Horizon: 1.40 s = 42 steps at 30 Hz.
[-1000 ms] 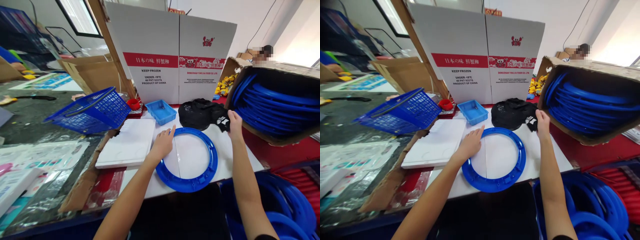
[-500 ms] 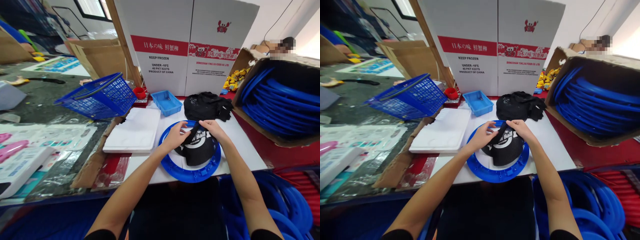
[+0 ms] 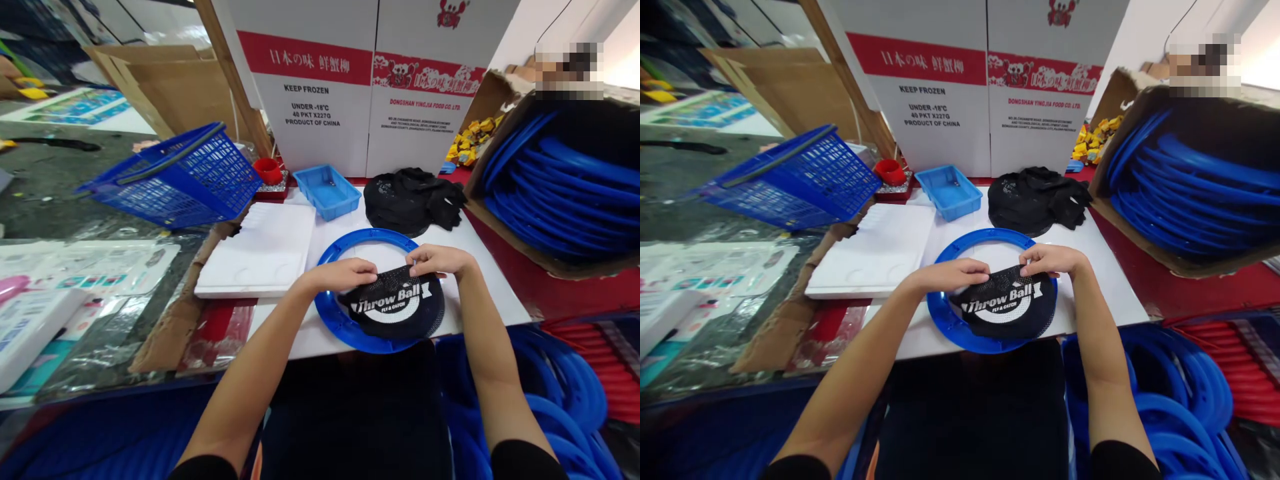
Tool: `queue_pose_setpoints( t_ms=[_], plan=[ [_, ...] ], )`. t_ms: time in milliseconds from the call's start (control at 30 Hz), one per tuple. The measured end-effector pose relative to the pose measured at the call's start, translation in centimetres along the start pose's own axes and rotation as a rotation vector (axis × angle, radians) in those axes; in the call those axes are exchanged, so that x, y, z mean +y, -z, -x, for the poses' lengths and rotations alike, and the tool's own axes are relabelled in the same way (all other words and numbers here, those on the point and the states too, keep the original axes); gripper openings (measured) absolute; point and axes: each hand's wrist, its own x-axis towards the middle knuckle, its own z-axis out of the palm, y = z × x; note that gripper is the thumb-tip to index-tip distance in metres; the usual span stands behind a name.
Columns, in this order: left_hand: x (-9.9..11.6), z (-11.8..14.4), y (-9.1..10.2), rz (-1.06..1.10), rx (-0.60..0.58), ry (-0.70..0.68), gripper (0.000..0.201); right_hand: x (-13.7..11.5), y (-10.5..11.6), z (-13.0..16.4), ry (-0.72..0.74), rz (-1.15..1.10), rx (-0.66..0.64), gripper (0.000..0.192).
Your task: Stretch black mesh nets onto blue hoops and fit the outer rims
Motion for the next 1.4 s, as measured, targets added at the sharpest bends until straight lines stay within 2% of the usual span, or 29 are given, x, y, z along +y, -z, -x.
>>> queue_pose_setpoints(
  t_ms=[67, 133, 167, 233, 300, 433, 533, 567, 667, 700, 767, 833, 867, 900, 933, 1033, 1067, 1100, 1133, 1200, 1267, 1333, 1400],
  plan=[
    [0.3, 0.0, -0.1, -0.009, 0.186, 0.016, 0.032, 0.0, -0.3, -0.9, 0.019, 0.063, 0.154, 0.031],
    [0.3, -0.3, -0.7, -0.130, 0.428, -0.005, 0.030, 0.0, -0.9, -2.2, 0.062, 0.155, 0.398, 0.029],
    [0.2, -0.5, -1.0, -0.208, 0.499, -0.041, 0.030, 0.1, -1.2, -2.9, 0.098, 0.216, 0.526, 0.027],
    [-0.1, -0.9, -1.7, -0.353, 0.500, -0.122, 0.038, 0.4, -1.6, -4.0, 0.172, 0.350, 0.693, 0.019],
    [-0.6, -1.2, -2.1, -0.504, 0.397, -0.131, 0.046, 0.9, -1.7, -4.6, 0.203, 0.465, 0.720, 0.011],
    [-1.7, -1.4, -2.0, -0.797, 0.297, 0.024, 0.031, 1.7, -1.5, -4.8, 0.156, 0.564, 0.698, 0.014],
    [-2.2, -1.5, -1.5, -0.814, 0.295, 0.063, 0.025, 1.2, -1.4, -4.3, 0.177, 0.520, 0.692, 0.012],
    [-2.3, -1.5, -1.4, -0.796, 0.303, 0.061, 0.024, 0.8, -1.4, -4.0, 0.196, 0.483, 0.657, 0.017],
    [-2.2, -1.4, -1.3, -0.728, 0.320, 0.052, 0.018, -0.4, -1.5, -2.9, 0.212, 0.298, 0.437, 0.039],
    [-2.1, -1.4, -1.4, -0.714, 0.320, 0.051, 0.023, -0.8, -1.5, -2.5, 0.206, 0.218, 0.352, 0.043],
    [-1.9, -1.5, -1.6, -0.692, 0.305, 0.039, 0.035, -1.3, -1.5, -1.8, 0.192, 0.078, 0.171, 0.047],
    [-1.8, -1.6, -1.7, -0.662, 0.286, 0.006, 0.031, -1.5, -1.6, -1.5, 0.177, 0.027, -0.011, 0.049],
    [-1.7, -1.6, -1.8, -0.639, 0.283, -0.018, 0.024, -1.6, -1.6, -1.5, 0.170, 0.051, -0.053, 0.048],
    [-1.7, -1.7, -1.8, -0.612, 0.292, -0.042, 0.019, -1.6, -1.6, -1.6, 0.171, 0.109, -0.007, 0.046],
    [-1.6, -1.6, -1.7, -0.582, 0.315, -0.061, 0.015, -1.6, -1.6, -1.8, 0.178, 0.199, 0.140, 0.043],
    [-1.7, -1.4, -1.1, -0.465, 0.405, -0.059, 0.021, -1.4, -1.3, -2.1, 0.128, 0.533, 0.831, 0.033],
    [-1.7, -1.3, -0.8, -0.426, 0.425, -0.037, 0.025, -1.2, -1.2, -2.0, 0.053, 0.628, 0.984, 0.032],
    [-1.8, -1.1, -0.5, -0.400, 0.449, -0.008, 0.027, -0.9, -1.1, -1.9, -0.048, 0.707, 1.047, 0.033],
    [-2.0, -1.0, -0.2, -0.397, 0.483, 0.025, 0.027, -0.6, -1.0, -1.6, -0.162, 0.764, 1.028, 0.037],
    [-2.3, -0.8, 0.4, -0.481, 0.586, 0.082, 0.023, 0.0, -0.9, -1.0, -0.386, 0.807, 0.873, 0.051],
    [-2.5, -0.7, 0.8, -0.641, 0.701, 0.116, 0.020, 0.4, -0.9, -0.4, -0.529, 0.801, 0.712, 0.064],
    [-2.5, -0.6, 0.7, -0.768, 0.764, 0.112, 0.021, 0.7, -0.7, -0.1, -0.549, 0.773, 0.610, 0.067],
    [-2.1, -0.7, 0.3, -0.793, 0.726, 0.053, 0.020, 0.9, -0.5, 0.0, -0.449, 0.735, 0.529, 0.063]
  ],
)
